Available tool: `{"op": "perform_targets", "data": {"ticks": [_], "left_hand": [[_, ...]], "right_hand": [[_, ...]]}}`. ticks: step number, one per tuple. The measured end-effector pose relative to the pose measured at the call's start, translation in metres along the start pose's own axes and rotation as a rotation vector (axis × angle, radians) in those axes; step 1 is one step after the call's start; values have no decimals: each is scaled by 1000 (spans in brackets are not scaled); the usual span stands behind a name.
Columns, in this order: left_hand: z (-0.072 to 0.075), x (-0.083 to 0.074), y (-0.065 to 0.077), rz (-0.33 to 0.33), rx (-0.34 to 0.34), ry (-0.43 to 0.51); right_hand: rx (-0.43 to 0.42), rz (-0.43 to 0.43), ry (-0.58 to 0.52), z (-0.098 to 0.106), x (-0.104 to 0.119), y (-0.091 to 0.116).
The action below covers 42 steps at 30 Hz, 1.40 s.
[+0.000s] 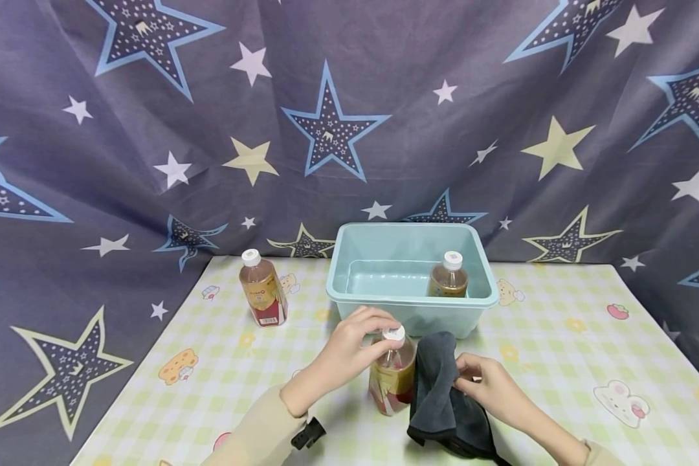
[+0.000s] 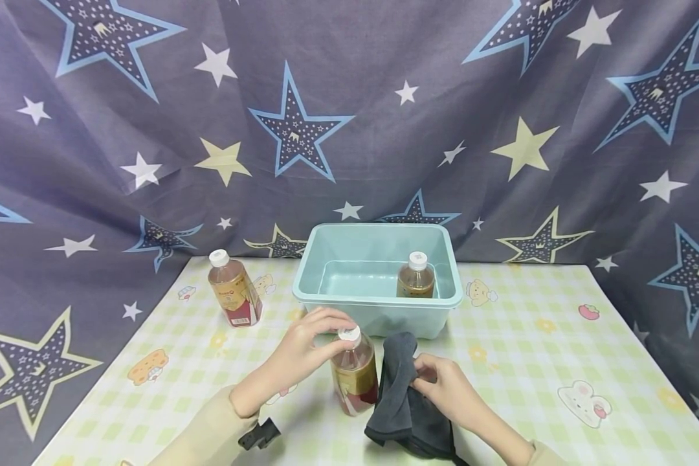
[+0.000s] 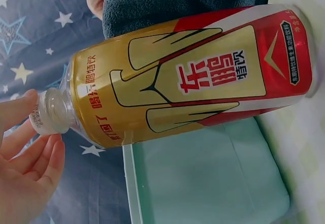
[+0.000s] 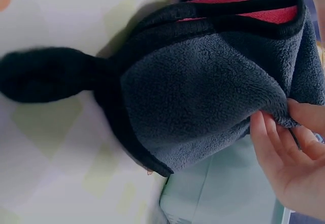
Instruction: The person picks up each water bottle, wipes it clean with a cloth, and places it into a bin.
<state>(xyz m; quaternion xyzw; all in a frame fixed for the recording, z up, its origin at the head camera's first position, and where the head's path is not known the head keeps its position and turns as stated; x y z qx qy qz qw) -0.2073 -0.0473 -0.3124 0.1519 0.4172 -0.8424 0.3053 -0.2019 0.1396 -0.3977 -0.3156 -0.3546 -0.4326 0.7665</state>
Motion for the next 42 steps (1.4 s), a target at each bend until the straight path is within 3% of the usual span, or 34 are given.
{"op": "perform_targets", "data": {"ticks": [21,28,33,42], "left_hand": [[-5,-1,2,-16,118,-13],[-4,0,3,8,54,3],[-5,4,3,35,7,75],[-5,5,4,0,-17,125]], "right_hand": [[15,-12,-19,-1,0,-1],[7,0,1,1,2,-1],[1,-8,8,3,4,-2],[-18,10,19,8,18,-10]]}}
Point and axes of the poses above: each hand's wrist, its own y-axis away from the middle knuckle, its own z-axis out of the back of the hand, x = y × z, the point moved 7 cm from there along -y, towards the middle knuckle, and after that the axes turned 3 degrees about z, right-handed, at the moved point
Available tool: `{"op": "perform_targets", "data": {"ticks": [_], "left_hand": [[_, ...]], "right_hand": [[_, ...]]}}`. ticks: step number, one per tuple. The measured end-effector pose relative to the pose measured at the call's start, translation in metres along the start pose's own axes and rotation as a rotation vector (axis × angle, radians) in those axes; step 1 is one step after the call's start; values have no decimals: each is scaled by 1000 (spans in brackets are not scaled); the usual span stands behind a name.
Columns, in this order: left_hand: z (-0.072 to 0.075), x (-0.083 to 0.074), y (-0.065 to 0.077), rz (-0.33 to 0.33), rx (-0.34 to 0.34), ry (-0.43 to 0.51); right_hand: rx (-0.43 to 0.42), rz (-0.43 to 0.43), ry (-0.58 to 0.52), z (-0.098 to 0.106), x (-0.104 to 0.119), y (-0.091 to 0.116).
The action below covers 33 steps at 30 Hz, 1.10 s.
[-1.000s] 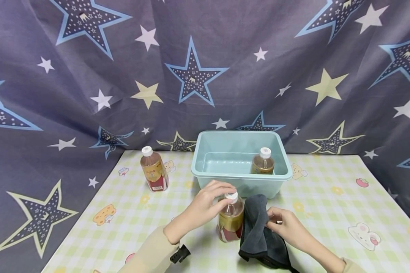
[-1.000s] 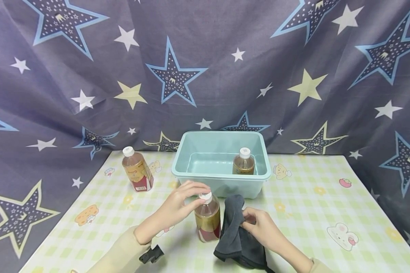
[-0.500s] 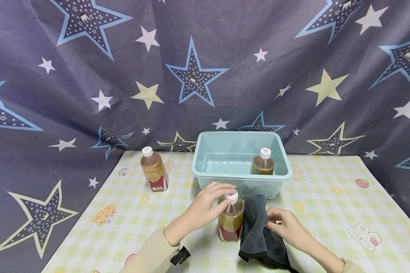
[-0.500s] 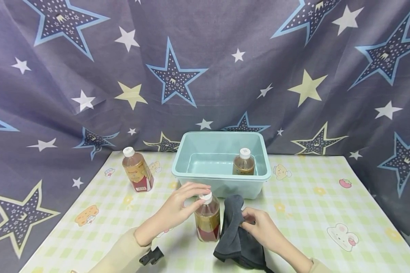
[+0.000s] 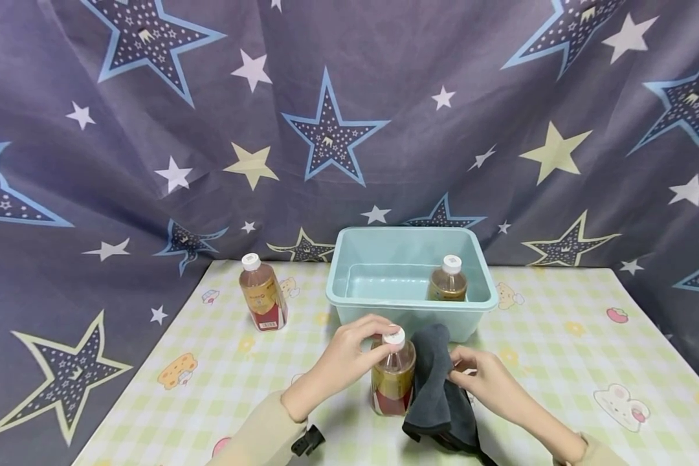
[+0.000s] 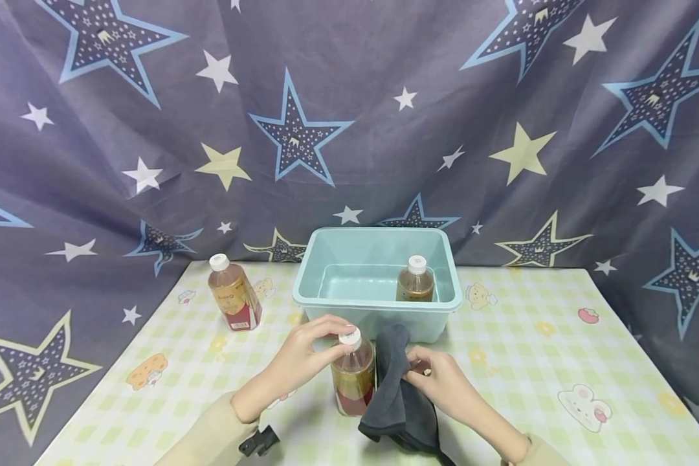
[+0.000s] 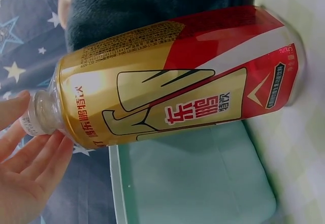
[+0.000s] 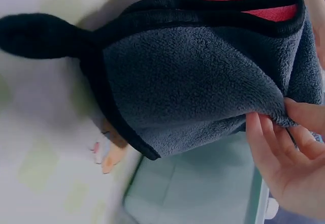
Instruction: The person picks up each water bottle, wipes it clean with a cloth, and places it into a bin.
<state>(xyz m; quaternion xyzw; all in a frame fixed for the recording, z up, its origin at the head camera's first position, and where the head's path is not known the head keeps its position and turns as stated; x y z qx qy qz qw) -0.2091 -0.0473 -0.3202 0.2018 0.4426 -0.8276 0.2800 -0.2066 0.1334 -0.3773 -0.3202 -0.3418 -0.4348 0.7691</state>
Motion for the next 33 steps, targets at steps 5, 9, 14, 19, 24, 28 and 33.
{"op": "perform_targets", "data": {"ticks": [5,9,14,19,24,28,33], "left_hand": [[0,-2,0,8,1,1],[0,-4,0,8,1,-3],[0,-2,0,8,3,-23],[0,0,1,-4,6,-32],[0,1,1,-19,6,-44],[1,1,0,-30,8,-43],[0,2,0,-26,10,-24]], "right_hand": [[-5,15,11,0,10,-5],[-8,30,9,-2,16,-10],[-24,44,8,-6,20,-15],[-31,46,36,-9,20,-18],[-23,63,79,-10,22,-21],[0,77,104,-13,20,-23],[48,49,124,-19,12,-25]]}}
Point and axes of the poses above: each hand's wrist, its own y-axis away from the middle knuckle, its own z-axis out of the back of the hand, x = y × z, the point moved 7 cm from there along -y, towards the middle knuckle, and after that the axes turned 3 degrees about z, right-handed, at the moved point
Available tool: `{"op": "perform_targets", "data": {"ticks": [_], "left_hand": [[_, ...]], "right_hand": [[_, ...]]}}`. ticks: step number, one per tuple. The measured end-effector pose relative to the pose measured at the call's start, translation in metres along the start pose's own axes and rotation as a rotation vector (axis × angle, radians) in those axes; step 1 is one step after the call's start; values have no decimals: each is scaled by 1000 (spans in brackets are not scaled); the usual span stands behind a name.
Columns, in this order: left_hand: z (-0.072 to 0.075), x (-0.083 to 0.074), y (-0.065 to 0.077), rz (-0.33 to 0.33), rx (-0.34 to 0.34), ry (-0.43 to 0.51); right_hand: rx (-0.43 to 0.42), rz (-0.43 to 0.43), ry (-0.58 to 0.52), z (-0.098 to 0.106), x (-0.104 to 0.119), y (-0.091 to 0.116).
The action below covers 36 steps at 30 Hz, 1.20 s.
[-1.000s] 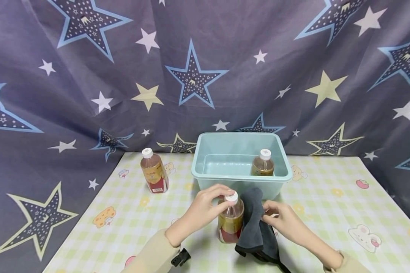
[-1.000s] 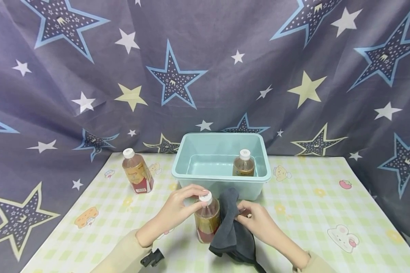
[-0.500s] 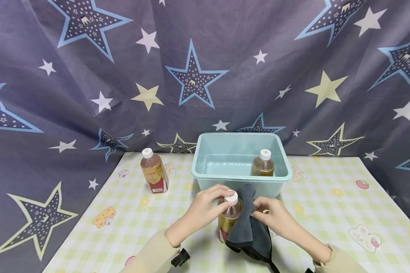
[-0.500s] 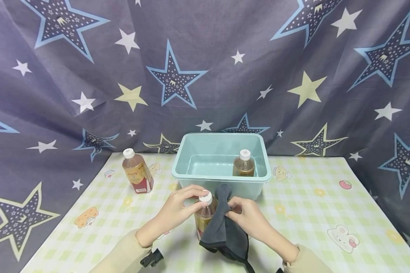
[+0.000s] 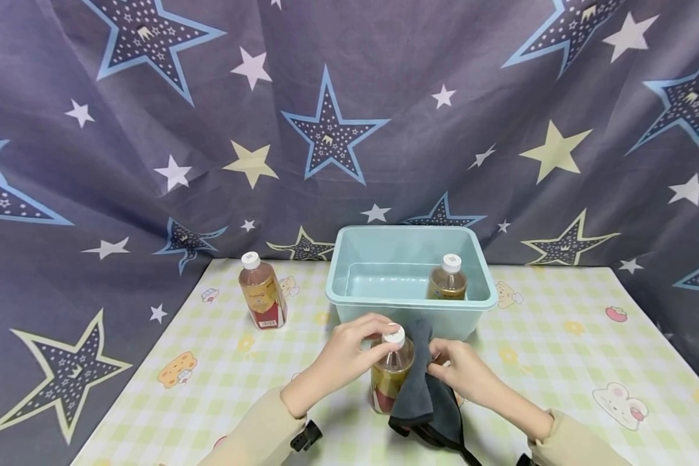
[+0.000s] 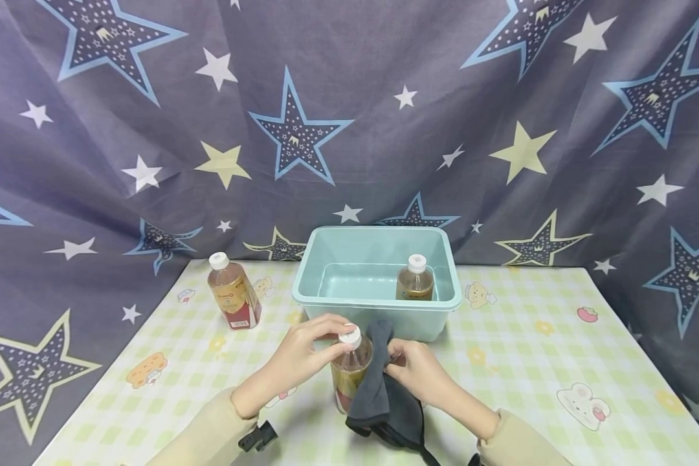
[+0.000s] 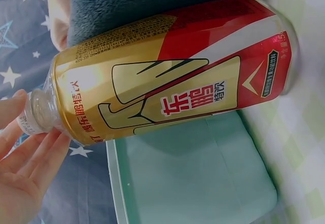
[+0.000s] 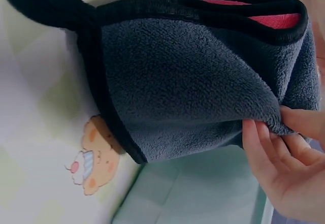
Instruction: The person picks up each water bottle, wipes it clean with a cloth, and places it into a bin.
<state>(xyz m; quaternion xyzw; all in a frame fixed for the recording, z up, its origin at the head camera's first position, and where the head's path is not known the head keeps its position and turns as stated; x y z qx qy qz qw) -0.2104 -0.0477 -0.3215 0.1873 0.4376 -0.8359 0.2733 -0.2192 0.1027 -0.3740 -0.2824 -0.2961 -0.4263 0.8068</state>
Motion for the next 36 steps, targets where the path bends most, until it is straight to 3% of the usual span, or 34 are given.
{"op": "perform_targets", "data": {"ticks": [8,17,23,30,36], "left_hand": [[11,-32,-9,34,7,21],[12,-33,-10,31,7,25],[10,-30,-10,28,11,21],[-1,-5,-3,30,13,12],[-2,1,-2,30,21,11]], "right_hand": [[7,-1,-12,-8,-8,0],[59,16,-32,-23,-17,1],[77,25,-17,-33,-25,3],[92,2,-5,-41,-34,6],[80,13,2,-40,-34,6]]}}
Point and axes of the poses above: each hand's wrist, its own y-axis away from the middle knuckle, its own z-axis out of the back of the hand, x = y × z, the point moved 7 cm from there along -y, towards the middle knuckle, and after that the axes turned 3 degrees about z, right-handed, at the moved point
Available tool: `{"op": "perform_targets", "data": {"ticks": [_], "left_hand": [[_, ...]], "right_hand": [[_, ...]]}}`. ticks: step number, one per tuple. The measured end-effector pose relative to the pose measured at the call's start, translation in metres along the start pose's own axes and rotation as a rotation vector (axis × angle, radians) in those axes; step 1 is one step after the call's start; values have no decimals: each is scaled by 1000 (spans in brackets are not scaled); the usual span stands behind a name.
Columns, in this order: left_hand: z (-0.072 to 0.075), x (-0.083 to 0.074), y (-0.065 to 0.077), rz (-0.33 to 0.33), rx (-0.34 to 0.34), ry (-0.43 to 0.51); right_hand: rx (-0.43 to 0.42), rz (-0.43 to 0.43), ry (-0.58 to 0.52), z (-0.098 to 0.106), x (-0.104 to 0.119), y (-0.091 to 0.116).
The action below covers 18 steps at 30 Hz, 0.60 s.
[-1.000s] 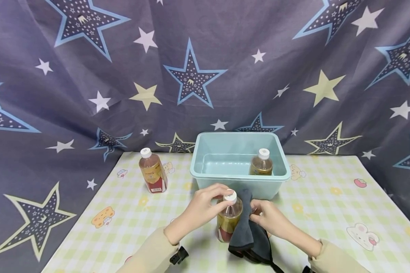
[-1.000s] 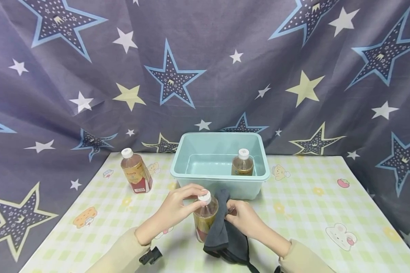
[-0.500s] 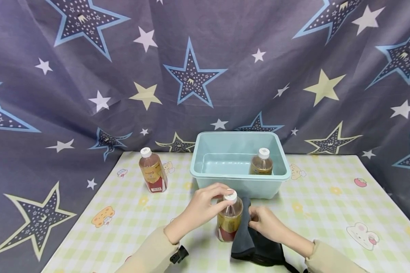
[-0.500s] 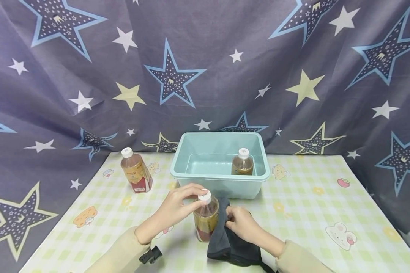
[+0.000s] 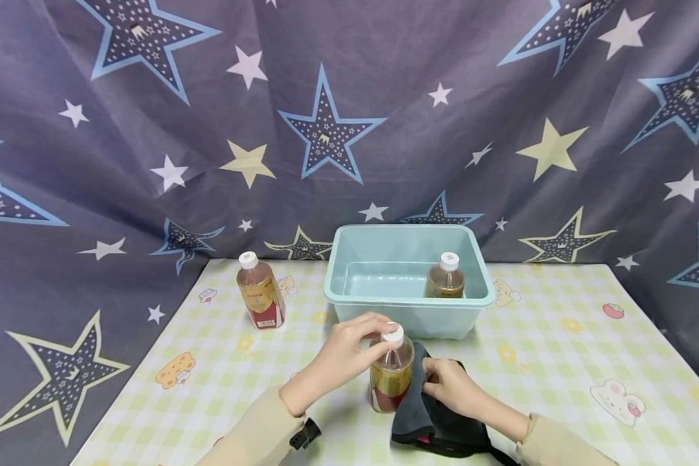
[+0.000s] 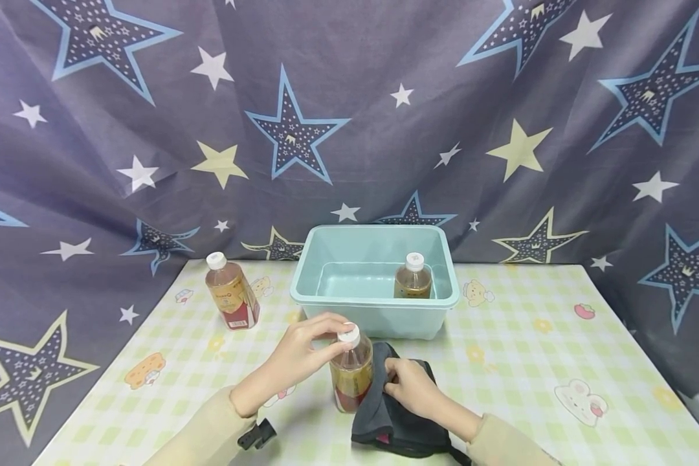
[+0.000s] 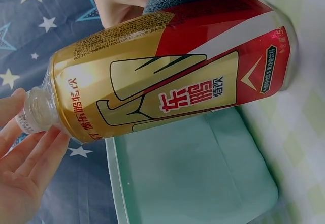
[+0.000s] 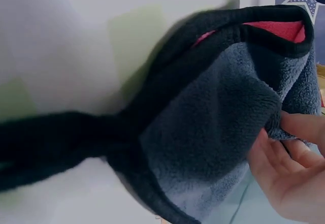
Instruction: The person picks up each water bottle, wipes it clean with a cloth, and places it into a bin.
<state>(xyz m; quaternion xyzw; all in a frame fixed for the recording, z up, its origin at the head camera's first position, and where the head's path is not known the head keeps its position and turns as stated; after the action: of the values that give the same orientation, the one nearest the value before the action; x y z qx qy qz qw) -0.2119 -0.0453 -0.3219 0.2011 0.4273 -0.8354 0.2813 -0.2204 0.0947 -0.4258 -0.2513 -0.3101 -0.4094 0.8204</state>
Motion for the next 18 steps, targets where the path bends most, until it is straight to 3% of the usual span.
{"op": "perform_targets", "data": {"ticks": [9,18], "left_hand": [[1,0,1,-18,-5,-3],[1,-1,0,-22,-4,-6]], "right_hand": [[-4,-13,-50,11,11,0],[-68,-9,-31,30,28,2]]}}
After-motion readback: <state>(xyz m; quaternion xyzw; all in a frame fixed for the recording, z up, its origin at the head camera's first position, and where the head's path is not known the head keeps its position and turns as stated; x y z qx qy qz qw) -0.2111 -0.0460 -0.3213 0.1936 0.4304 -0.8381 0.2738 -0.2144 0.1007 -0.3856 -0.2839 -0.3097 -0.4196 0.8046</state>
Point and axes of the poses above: each hand's wrist, its own y-axis away from the middle knuckle, its own z-axis out of the back of the hand, x = y × z, the point moved 7 cm from there along -y, towards the middle knuckle, and after that the axes turned 3 degrees about z, right-handed, at the moved point
